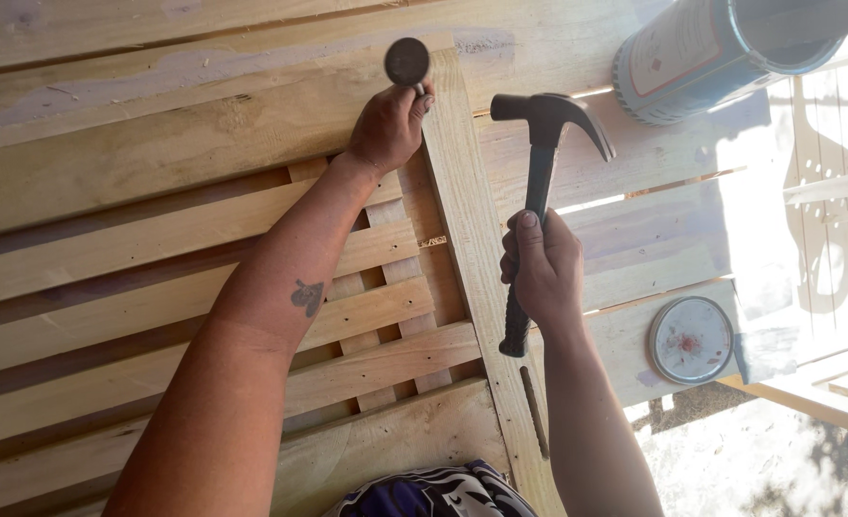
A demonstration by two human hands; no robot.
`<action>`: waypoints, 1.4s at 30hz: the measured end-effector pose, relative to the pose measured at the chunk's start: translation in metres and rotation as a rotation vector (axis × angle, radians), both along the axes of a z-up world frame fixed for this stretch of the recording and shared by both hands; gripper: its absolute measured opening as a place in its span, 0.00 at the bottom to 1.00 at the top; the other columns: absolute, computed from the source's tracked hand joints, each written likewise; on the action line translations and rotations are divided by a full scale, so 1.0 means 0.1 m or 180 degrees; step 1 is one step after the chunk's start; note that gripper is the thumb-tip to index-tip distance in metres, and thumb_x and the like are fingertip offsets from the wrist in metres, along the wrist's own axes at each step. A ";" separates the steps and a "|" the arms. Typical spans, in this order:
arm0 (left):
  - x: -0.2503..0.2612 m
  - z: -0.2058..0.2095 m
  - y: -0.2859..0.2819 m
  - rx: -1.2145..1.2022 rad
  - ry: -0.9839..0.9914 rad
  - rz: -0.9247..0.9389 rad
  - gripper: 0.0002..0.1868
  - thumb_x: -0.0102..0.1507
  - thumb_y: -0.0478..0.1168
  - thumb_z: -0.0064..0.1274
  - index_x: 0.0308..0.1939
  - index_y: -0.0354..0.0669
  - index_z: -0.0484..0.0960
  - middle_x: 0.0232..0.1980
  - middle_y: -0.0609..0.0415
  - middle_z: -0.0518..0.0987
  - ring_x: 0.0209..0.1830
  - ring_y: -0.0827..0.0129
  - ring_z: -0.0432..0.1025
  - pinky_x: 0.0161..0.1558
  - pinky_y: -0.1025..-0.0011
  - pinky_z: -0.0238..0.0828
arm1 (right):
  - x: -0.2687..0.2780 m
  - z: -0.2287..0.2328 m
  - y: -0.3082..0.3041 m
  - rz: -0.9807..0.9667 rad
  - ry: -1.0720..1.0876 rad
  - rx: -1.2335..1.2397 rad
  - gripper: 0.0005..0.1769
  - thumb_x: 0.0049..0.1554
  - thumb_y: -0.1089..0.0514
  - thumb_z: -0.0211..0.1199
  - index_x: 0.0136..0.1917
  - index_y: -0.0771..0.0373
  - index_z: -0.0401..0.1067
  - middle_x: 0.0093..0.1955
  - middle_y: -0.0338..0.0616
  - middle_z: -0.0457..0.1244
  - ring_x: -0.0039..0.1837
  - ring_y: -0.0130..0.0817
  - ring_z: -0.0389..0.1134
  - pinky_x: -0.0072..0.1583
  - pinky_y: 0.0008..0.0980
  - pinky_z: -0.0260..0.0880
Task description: The person hammers a metal tool into a wooden structure and then uses sandpaper to sand the wooden slats and frame.
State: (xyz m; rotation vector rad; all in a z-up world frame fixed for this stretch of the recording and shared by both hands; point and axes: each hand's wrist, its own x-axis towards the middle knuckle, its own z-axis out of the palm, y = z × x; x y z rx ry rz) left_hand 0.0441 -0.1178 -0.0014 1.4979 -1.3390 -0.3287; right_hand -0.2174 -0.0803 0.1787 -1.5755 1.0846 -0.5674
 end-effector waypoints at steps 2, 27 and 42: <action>-0.01 -0.01 0.00 -0.0064 -0.0393 0.0033 0.04 0.75 0.36 0.46 0.52 0.41 0.71 0.39 0.48 0.82 0.38 0.58 0.80 0.41 0.62 0.81 | 0.04 0.14 0.07 0.0020 0.0021 -0.0420 0.18 0.71 0.49 0.48 0.46 0.63 0.66 0.33 0.37 0.58 0.32 0.23 0.60 0.35 0.25 0.63; -0.34 0.04 2.02 -0.0222 0.2496 0.1591 0.14 0.80 0.43 0.40 0.50 0.35 0.75 0.44 0.51 0.81 0.42 0.70 0.74 0.43 0.68 0.72 | -0.95 -0.94 0.48 -0.0427 0.0313 0.0728 0.11 0.62 0.56 0.64 0.42 0.66 0.69 0.31 0.39 0.62 0.32 0.28 0.64 0.35 0.29 0.66; -1.91 -0.38 5.06 -0.0058 0.3747 0.1917 0.06 0.71 0.37 0.46 0.48 0.41 0.66 0.50 0.48 0.80 0.46 0.63 0.81 0.48 0.65 0.83 | -1.13 -1.48 -0.36 0.0151 0.0667 0.0535 0.11 0.65 0.58 0.66 0.48 0.69 0.73 0.39 0.45 0.67 0.35 0.30 0.67 0.37 0.30 0.68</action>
